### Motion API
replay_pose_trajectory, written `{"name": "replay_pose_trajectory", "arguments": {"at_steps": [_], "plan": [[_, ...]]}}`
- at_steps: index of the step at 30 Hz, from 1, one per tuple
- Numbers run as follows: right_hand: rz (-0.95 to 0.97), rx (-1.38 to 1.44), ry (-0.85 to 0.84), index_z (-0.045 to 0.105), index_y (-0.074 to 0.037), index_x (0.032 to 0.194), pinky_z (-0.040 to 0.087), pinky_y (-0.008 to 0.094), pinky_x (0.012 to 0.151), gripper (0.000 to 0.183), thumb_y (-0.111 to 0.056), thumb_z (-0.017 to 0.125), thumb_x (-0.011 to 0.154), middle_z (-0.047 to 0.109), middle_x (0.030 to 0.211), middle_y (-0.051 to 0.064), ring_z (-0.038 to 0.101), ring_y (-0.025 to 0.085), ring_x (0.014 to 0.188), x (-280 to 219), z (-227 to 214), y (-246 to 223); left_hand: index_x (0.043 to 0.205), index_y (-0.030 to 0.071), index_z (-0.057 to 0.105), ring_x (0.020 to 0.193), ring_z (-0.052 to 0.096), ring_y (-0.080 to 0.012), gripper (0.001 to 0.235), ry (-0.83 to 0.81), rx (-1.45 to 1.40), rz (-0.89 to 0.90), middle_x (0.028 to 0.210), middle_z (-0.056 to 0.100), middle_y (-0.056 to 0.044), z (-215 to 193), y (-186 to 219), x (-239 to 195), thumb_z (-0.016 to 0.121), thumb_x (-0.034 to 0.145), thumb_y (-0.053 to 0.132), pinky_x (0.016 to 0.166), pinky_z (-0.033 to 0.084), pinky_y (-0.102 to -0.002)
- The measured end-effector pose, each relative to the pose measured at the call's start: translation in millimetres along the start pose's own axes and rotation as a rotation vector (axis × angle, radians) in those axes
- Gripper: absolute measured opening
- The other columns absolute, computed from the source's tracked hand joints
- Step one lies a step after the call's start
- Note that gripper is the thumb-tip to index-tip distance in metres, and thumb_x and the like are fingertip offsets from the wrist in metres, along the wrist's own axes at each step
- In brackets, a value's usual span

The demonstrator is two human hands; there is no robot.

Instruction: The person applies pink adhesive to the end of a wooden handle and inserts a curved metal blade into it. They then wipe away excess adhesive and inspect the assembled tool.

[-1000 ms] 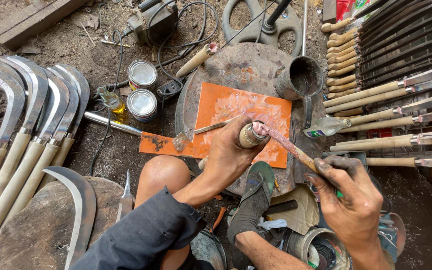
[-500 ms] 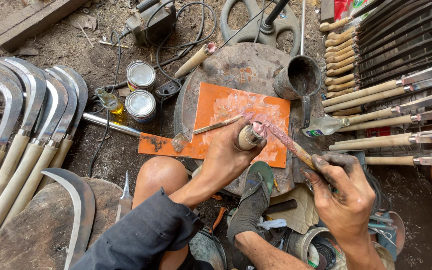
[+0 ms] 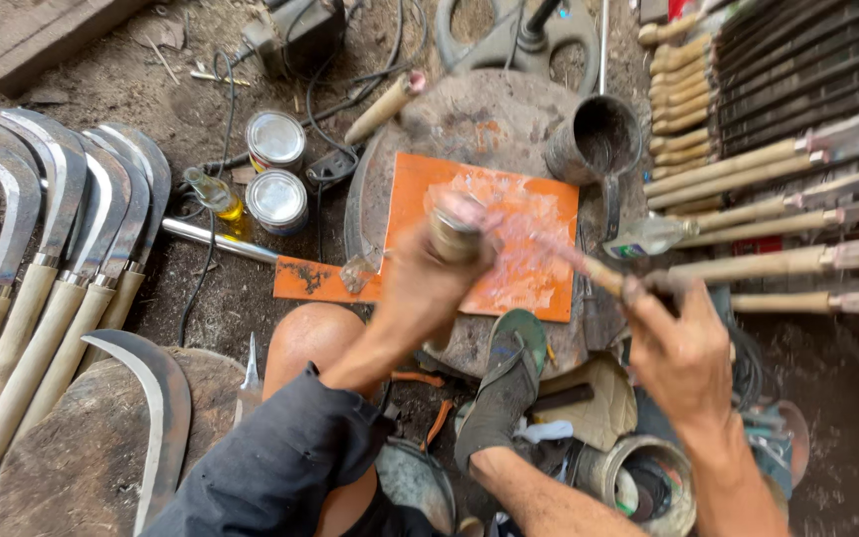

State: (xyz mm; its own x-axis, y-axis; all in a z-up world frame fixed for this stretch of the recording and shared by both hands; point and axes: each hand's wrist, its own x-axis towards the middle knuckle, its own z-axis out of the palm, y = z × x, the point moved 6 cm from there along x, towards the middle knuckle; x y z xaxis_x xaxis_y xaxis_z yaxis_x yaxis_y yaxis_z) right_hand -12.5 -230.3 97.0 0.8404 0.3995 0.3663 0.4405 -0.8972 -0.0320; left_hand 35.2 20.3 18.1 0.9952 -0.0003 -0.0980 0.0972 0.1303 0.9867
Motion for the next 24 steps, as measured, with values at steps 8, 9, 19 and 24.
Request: {"name": "replay_pose_trajectory", "arguments": {"at_steps": [8, 9, 19, 24], "plan": [[0.434, 0.285, -0.185, 0.071, -0.002, 0.119, 0.054, 0.046, 0.083, 0.024, -0.01, 0.068, 0.097, 0.068, 0.106, 0.022, 0.068, 0.04, 0.095, -44.6, 159.1, 90.0, 0.101, 0.003, 0.065, 0.079, 0.059, -0.0027, 0.018, 0.132, 0.038, 0.207, 0.086, 0.067, 0.003, -30.0, 9.1, -2.6, 0.078, 0.093, 0.012, 0.07, 0.053, -0.023], [0.412, 0.278, -0.163, 0.07, -0.002, 0.122, 0.054, 0.046, 0.084, 0.026, -0.009, 0.068, 0.097, 0.067, 0.107, 0.022, 0.068, 0.041, 0.096, -47.7, 176.6, 91.5, 0.099, 0.003, 0.064, 0.079, 0.058, -0.0025, 0.018, 0.123, 0.018, 0.175, 0.086, 0.067, 0.003, -29.4, 6.7, -2.1, 0.078, 0.093, 0.012, 0.07, 0.053, -0.023], [0.316, 0.305, -0.188, 0.069, -0.011, 0.122, 0.054, 0.049, 0.069, 0.026, -0.008, 0.068, 0.096, 0.062, 0.107, 0.019, 0.067, 0.04, 0.087, -56.5, 241.6, 79.1, 0.1, 0.005, 0.062, 0.079, 0.058, -0.0013, 0.017, 0.122, 0.033, 0.099, 0.086, 0.064, 0.006, -40.8, 6.0, -3.3, 0.078, 0.094, 0.011, 0.07, 0.052, -0.022], [0.209, 0.387, -0.194, 0.065, -0.005, 0.113, 0.052, 0.049, 0.073, 0.016, -0.003, 0.066, 0.096, 0.062, 0.109, 0.018, 0.065, 0.043, 0.092, -48.7, 250.9, 70.3, 0.096, 0.005, 0.062, 0.078, 0.056, -0.0017, 0.018, 0.134, 0.065, 0.069, 0.084, 0.062, 0.006, -41.6, 8.6, -7.2, 0.079, 0.095, 0.012, 0.068, 0.051, -0.022]]}}
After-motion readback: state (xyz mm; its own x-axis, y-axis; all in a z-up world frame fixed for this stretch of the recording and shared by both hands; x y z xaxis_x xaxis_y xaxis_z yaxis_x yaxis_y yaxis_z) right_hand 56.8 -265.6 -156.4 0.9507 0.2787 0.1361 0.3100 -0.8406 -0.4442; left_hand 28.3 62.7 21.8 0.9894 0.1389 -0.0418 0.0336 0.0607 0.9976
